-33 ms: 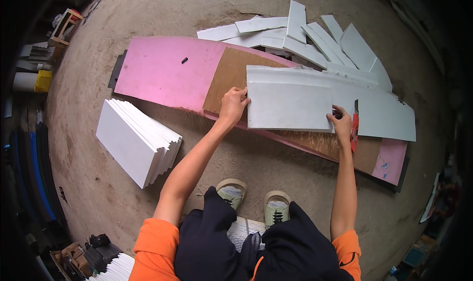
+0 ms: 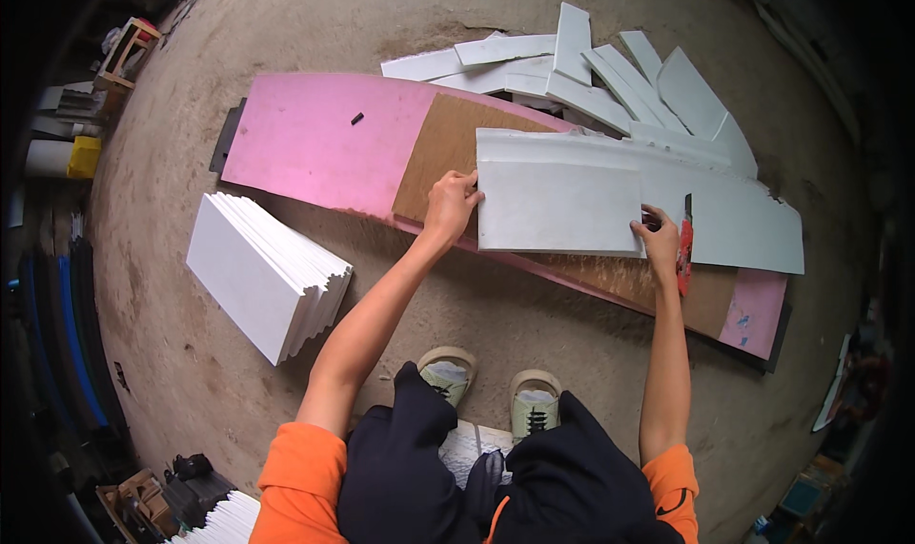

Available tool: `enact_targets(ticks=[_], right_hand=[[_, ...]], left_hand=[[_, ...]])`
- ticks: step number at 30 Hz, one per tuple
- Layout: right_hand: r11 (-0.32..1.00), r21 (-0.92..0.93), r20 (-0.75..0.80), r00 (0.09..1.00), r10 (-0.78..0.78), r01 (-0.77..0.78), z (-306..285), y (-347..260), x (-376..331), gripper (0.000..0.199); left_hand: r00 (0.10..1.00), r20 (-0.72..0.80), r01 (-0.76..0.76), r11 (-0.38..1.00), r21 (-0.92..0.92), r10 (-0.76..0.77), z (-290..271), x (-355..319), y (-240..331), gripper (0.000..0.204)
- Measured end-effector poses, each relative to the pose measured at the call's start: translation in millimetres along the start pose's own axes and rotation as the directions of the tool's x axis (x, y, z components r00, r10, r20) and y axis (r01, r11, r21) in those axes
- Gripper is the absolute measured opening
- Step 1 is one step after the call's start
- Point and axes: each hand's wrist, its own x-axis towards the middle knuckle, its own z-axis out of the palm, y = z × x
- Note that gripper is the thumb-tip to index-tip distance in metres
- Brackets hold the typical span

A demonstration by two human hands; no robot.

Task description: The person sits on the floor and repeatedly cuts white rectangular sheets into smaller pieces using a red utility knife. They place each cut piece onto a growing pile and continue the process with new sheets from a nearby stack.

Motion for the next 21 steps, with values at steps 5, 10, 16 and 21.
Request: enact_targets(ticks=[5, 10, 16, 21], right_hand=[[1.000, -0.027, -0.002, 1.000, -0.005, 0.005, -3, 7, 13, 0.040], [0.996, -0.080, 0.025, 0.999, 0.039, -0.037, 1, -9, 16, 0.041], [0.995, -0.042, 0.043, 0.995, 0.087, -0.085, -7, -8, 16, 0.040], [0.994, -0.063, 0.060, 0.993, 0.098, -0.094, -7, -10, 16, 0.041]], left_hand=[[0.999, -0.012, 0.048, 0.999, -0.010, -0.048, 7, 3, 15, 0.036], [0.992, 0.006, 0.126, 0.990, -0.060, -0.126, 9, 5, 4, 0.037], [0.996, -0.057, 0.067, 0.990, -0.120, -0.074, 13, -2, 15, 0.040], [0.990, 0.018, 0.137, 0.961, -0.241, -0.137, 7, -6, 19, 0.043]])
